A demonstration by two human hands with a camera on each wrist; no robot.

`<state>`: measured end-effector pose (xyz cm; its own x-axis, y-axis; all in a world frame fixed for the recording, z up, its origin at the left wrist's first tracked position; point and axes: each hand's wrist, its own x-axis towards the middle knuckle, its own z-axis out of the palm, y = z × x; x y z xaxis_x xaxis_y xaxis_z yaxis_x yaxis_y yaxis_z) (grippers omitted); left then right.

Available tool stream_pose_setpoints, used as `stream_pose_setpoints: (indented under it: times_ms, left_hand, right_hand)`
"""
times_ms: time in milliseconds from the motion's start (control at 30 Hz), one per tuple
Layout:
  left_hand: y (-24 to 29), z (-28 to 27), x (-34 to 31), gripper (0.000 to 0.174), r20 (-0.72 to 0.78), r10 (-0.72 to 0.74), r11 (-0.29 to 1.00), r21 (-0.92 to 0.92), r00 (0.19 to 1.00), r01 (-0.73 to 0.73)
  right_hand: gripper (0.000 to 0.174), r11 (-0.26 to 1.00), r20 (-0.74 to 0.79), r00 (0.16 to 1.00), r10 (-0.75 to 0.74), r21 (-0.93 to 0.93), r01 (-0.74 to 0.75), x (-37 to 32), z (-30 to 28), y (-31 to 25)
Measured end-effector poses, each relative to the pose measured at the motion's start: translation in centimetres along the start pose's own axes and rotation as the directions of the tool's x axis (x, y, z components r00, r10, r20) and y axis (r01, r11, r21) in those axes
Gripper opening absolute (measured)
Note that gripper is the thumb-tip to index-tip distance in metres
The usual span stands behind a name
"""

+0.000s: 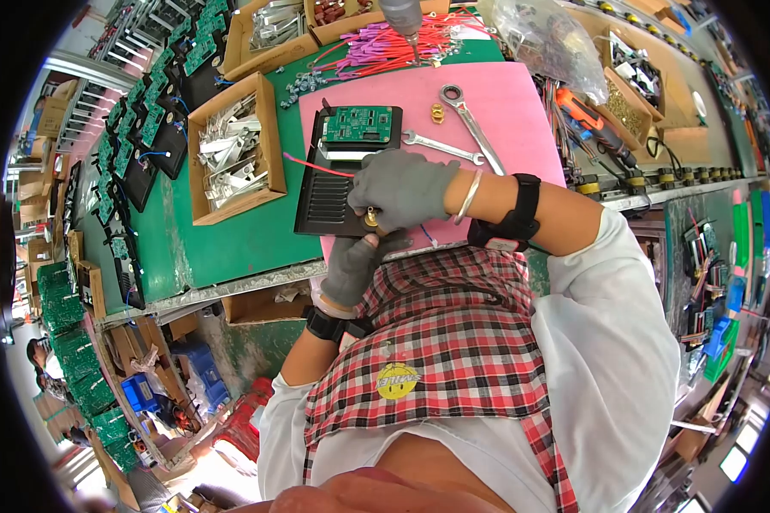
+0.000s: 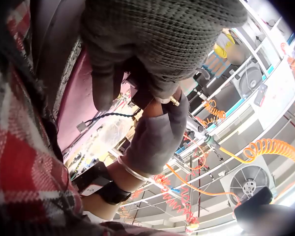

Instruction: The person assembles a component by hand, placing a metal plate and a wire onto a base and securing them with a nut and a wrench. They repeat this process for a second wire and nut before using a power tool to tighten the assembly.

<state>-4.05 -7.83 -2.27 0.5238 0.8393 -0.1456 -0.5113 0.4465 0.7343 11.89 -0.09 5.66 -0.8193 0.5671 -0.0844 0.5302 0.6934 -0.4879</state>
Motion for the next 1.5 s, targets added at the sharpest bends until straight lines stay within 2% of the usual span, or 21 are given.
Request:
stream_pose_setpoints:
  times_ms: [100,233,300,400,533,633,700,767,867,967,1067,1167,1233,1267,1333,1433,1500]
  left_hand:
    - [0.0,-0.1,0.0,0.055,-0.020,-0.003,1.000,-0.012,1.000,0.003]
    - [-0.2,-0.4,-0.3,0.051,-0.017,-0.016,1.000,0.011,1.000,0.017]
    - [-0.1,-0.1,-0.3,0.050,-0.020,-0.005,0.999,0.034,1.000,0.006]
    - [-0.3,-0.6,-0.3,0.048,0.007,0.009,0.996,0.083,1.000,-0.009]
    - [0.0,0.0,-0.1,0.050,-0.003,0.022,0.996,0.081,1.000,-0.022]
    - [0.2,0.4,-0.3,0.050,-0.014,0.022,0.997,0.077,1.000,-0.020]
    - [0.5,0.7,-0.4,0.043,-0.029,0.009,0.999,0.041,1.000,-0.008]
    - [0.5,0.7,-0.6,0.042,-0.040,-0.004,0.999,0.036,0.999,0.005]
    - [0.4,0.4,-0.3,0.047,-0.040,-0.014,0.998,0.059,0.999,0.017]
    - [0.3,0.5,-0.4,0.046,-0.047,-0.007,0.999,0.035,0.999,0.009]
    - [0.5,0.7,-0.4,0.045,-0.039,-0.001,1.000,0.030,0.999,0.003]
    - [0.5,0.6,-0.3,0.045,-0.026,-0.001,1.000,0.030,1.000,0.002]
    - [0.5,0.7,-0.4,0.045,-0.031,0.006,1.000,0.026,0.999,-0.005]
    - [0.3,0.6,-0.4,0.045,-0.027,0.007,1.000,0.028,1.000,-0.006]
    - [0.1,0.2,-0.4,0.044,-0.013,0.000,0.999,0.042,1.000,0.000]
    - [0.1,0.3,-0.4,0.043,0.008,0.028,0.999,0.030,1.000,-0.028]
    - [0.0,0.2,-0.4,0.044,0.004,0.031,0.999,0.020,1.000,-0.031]
  right_hand:
    - [0.021,0.998,0.036,0.999,-0.024,-0.060,0.027,0.1,-0.5,-0.1]
    - [0.018,0.986,-0.036,0.997,-0.067,-0.153,0.060,-0.5,-1.0,0.3]
    - [0.017,0.975,-0.031,0.998,-0.061,-0.214,0.053,-0.2,-0.5,0.0]
    - [0.015,0.960,-0.102,0.993,-0.053,-0.279,0.023,-0.6,0.7,-0.2]
    - [0.014,0.974,-0.100,0.995,0.001,-0.225,-0.023,-1.0,1.1,0.0]
    - [0.016,1.000,-0.248,0.969,-0.017,-0.022,0.012,-1.7,-1.0,0.8]
    - [0.018,0.977,-0.347,0.918,0.194,-0.018,-0.213,-2.8,-2.6,3.8]
    - [0.020,0.829,-0.443,0.766,0.466,-0.084,-0.553,-3.7,-3.0,7.7]
    - [0.020,0.665,-0.368,0.678,0.636,-0.185,-0.724,-4.0,-2.4,10.1]
    - [0.021,0.600,-0.329,0.645,0.690,-0.239,-0.764,-3.0,-1.6,10.2]
    - [0.022,0.595,-0.330,0.650,0.685,-0.262,-0.760,-2.6,-1.3,10.2]
    - [0.021,0.666,-0.402,0.655,0.639,-0.136,-0.733,-3.1,-1.8,9.7]
    - [0.018,0.875,-0.391,0.799,0.456,0.032,-0.484,-3.2,-2.8,6.9]
    - [0.017,0.934,-0.396,0.847,0.355,0.122,-0.334,-3.3,-3.1,5.0]
    - [0.015,0.976,-0.336,0.935,0.118,0.214,-0.046,-3.0,-3.3,0.7]
    - [0.018,0.984,-0.235,0.972,-0.003,0.174,0.045,-2.0,-1.2,-0.8]
    - [0.017,0.991,-0.248,0.969,-0.008,0.130,0.041,-1.8,0.2,-0.5]
